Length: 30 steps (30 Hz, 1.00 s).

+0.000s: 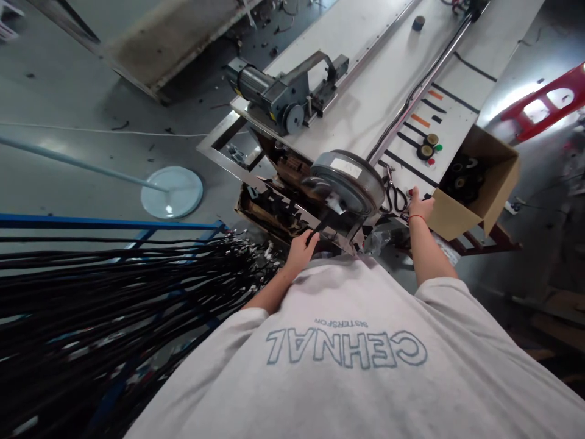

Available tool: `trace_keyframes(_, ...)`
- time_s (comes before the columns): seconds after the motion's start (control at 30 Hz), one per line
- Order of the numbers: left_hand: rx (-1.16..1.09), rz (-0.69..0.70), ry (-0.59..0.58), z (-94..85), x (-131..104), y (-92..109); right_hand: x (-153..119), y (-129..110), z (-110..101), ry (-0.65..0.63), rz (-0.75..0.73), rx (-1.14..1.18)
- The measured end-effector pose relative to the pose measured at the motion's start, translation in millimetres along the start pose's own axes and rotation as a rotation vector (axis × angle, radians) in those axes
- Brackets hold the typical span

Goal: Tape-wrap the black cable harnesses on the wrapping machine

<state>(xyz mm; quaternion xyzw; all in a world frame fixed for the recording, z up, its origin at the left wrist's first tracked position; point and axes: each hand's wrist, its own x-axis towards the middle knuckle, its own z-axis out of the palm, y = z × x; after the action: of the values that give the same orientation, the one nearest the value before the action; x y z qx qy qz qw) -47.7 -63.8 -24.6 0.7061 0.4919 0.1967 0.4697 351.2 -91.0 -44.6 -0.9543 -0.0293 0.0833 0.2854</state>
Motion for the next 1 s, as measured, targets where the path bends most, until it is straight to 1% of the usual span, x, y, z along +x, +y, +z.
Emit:
trace_keyframes(0.07, 0.067, -0.003, -0.017, 3.7, 14.8, 5.8, -1.9, -1.3, -1.8, -0.002, 0.002, 0.009)
trace_keyframes(0.13, 0.167, -0.021, -0.034, 3.7, 29.9, 13.7, -3.7, -2.3, -3.4, -0.006, 0.001, 0.013)
trace_keyframes(0.23, 0.299, -0.041, -0.014, -3.9, 45.3, 24.4, -5.1, -3.2, -4.4, -0.008, 0.001, 0.007)
trace_keyframes(0.3, 0.371, -0.031, -0.016, -11.0, 47.7, 26.5, -5.0, -3.1, -4.0, -0.002, 0.006, 0.001)
trace_keyframes(0.4, 0.4, -0.08, -0.011, -22.1, 44.1, 16.8, -4.2, -2.3, -2.5, 0.005, 0.009, 0.006)
trace_keyframes(0.47, 0.334, -0.121, 0.049, -30.1, 42.0, 4.9, -3.6, -1.6, -1.2, 0.009, 0.001, 0.013)
trace_keyframes(0.53, 0.266, -0.106, 0.097, -36.4, 41.8, -4.7, -2.7, -0.8, 0.2, 0.012, -0.01, 0.02)
trace_keyframes(0.57, 0.252, -0.081, 0.087, -37.6, 42.1, -7.0, -2.1, -0.4, 0.9, 0.016, -0.013, 0.024)
trace_keyframes(0.6, 0.253, -0.052, 0.048, -36.9, 42.2, -7.2, -1.3, 0.1, 1.6, 0.02, -0.014, 0.027)
trace_keyframes(0.67, 0.281, 0.0, -0.095, -29.6, 41.1, -2.5, 0.9, 1.5, 2.7, 0.024, -0.02, 0.037)
trace_keyframes(0.73, 0.312, 0.046, -0.255, -16.9, 38.3, 5.2, 2.8, 3.0, 2.5, 0.01, -0.036, 0.057)
trace_keyframes(0.8, 0.307, 0.079, -0.356, -3.7, 35.1, 11.5, 2.0, 3.5, -0.5, -0.008, -0.065, 0.072)
trace_keyframes(0.87, 0.249, 0.092, -0.408, 6.7, 33.6, 14.7, -4.8, 0.4, -7.5, 0.016, -0.118, 0.044)
trace_keyframes(0.93, 0.169, 0.085, -0.418, 13.8, 34.1, 15.8, -19.8, -10.0, -17.7, 0.04, -0.242, 0.013)
trace_keyframes(0.97, 0.139, 0.081, -0.409, 16.6, 34.9, 16.0, -30.2, -19.0, -23.0, 0.012, -0.334, 0.025)
trace_keyframes(1.0, 0.126, 0.079, -0.395, 18.9, 35.9, 16.0, -41.9, -30.8, -27.6, -0.067, -0.438, 0.068)
